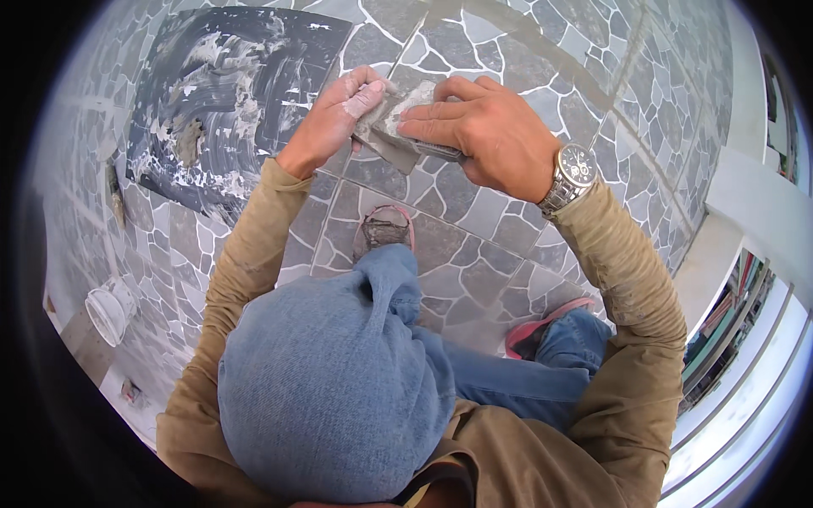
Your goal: The person applies grout to the spaces between floor tiles using a small spreader, occasionally picking up and turning over a tile piece to apply grout to its edges.
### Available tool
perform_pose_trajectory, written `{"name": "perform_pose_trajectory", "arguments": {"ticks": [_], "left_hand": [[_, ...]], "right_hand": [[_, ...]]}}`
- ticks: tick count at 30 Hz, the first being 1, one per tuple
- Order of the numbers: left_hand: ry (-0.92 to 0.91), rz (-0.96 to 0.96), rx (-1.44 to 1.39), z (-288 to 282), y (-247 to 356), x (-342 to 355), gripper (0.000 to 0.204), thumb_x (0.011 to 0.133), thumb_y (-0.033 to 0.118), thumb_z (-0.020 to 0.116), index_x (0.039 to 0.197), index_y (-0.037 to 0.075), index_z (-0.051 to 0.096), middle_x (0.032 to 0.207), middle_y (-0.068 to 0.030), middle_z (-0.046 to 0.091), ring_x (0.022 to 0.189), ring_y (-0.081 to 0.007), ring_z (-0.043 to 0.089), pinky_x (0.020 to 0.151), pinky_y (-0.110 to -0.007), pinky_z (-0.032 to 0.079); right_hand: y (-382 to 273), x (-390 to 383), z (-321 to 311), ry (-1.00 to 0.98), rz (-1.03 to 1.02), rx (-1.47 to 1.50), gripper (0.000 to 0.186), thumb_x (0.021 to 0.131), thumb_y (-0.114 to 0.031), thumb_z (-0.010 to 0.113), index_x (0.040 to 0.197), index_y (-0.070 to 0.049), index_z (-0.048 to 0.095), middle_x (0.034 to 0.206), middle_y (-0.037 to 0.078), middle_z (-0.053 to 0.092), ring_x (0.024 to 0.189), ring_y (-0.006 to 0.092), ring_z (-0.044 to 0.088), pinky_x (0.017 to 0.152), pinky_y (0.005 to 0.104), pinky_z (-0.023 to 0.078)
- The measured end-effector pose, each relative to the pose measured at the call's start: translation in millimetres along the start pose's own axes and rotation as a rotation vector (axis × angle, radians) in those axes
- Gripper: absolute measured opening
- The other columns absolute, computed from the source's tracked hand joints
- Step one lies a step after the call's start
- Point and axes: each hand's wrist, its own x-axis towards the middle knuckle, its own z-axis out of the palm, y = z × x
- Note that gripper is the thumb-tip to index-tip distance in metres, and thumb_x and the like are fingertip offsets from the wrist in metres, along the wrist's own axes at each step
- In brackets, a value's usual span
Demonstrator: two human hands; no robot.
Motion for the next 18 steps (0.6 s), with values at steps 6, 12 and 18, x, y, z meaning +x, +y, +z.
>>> {"name": "perform_pose_trajectory", "arguments": {"ticks": [6,12,18], "left_hand": [[0.428,0.135,-0.231,-55,0,-14,0.025,0.107,0.030,0.045,0.108,0.010,0.060,0.079,0.0004,0.062,0.057,-0.0052,0.056,0.043,-0.021,0.040],[0.355,-0.012,-0.286,16,-55,-66,0.024,0.107,0.026,0.047,0.106,0.006,0.061,0.078,-0.0009,0.062,0.055,-0.0029,0.054,0.040,-0.020,0.037],[0.314,-0.077,-0.308,96,-124,-104,0.023,0.105,0.023,0.052,0.110,0.003,0.063,0.085,-0.0028,0.063,0.076,-0.0102,0.056,0.069,-0.027,0.046]], "right_hand": [[36,-3,5,0.002,0.312,0.415,0.039,0.077,-0.001,0.072,0.115,-0.010,0.073,0.094,0.008,0.073,0.075,0.0242,0.066,0.068,0.0361,0.053],[135,62,14,0.201,1.020,0.626,0.044,0.079,-0.031,0.079,0.098,0.007,0.067,0.080,0.009,0.066,0.066,0.0143,0.063,0.057,0.0280,0.055],[186,128,51,0.033,1.002,0.022,0.029,0.084,-0.023,0.064,0.091,0.004,0.074,0.092,0.024,0.073,0.086,0.0389,0.071,0.080,0.0447,0.056]]}}
